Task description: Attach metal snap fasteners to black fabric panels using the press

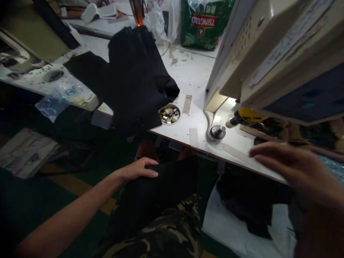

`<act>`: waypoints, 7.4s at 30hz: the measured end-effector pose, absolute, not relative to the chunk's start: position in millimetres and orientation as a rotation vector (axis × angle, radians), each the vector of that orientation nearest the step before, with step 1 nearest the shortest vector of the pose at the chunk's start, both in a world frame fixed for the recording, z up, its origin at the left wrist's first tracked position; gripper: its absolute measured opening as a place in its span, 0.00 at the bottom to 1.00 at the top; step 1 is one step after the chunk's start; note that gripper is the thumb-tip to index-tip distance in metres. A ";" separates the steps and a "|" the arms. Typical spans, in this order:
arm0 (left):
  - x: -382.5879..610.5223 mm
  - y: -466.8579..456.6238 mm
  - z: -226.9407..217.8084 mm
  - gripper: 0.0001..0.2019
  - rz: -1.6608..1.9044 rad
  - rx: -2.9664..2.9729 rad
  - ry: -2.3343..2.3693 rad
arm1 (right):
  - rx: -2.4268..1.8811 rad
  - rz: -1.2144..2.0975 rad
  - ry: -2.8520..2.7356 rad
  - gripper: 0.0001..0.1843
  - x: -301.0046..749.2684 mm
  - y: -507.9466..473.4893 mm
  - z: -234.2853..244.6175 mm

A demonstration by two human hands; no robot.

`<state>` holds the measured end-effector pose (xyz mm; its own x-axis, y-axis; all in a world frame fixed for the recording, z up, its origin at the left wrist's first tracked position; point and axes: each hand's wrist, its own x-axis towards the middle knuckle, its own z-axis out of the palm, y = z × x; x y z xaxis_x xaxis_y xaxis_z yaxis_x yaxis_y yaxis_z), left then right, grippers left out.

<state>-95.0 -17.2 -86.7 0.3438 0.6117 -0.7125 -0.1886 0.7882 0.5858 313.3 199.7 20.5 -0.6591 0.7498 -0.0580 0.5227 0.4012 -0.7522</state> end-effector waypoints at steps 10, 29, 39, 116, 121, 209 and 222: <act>-83.0 -15.9 -36.2 0.22 0.402 0.679 0.955 | -0.591 1.828 -2.322 0.29 167.4 75.4 -58.0; -53.6 14.7 -17.6 0.21 0.334 0.722 0.898 | -1.032 2.514 -0.995 0.16 215.4 26.8 -38.0; -38.9 30.3 -18.5 0.22 0.299 0.740 0.889 | -1.045 2.459 -0.910 0.14 227.8 30.3 -44.8; -4.0 269.8 0.9 0.25 0.261 1.209 1.000 | -1.189 2.097 -1.238 0.20 256.7 251.1 -35.5; -5.3 273.0 0.4 0.25 0.245 1.212 0.989 | -1.202 2.075 -1.248 0.23 255.9 251.7 -35.8; -9.1 283.0 -25.6 0.24 0.181 0.908 0.865 | -1.217 2.085 -1.261 0.16 258.3 253.1 -42.3; -8.4 281.8 -21.1 0.23 0.138 0.920 0.874 | -1.209 2.090 -1.283 0.18 257.8 254.2 -43.2</act>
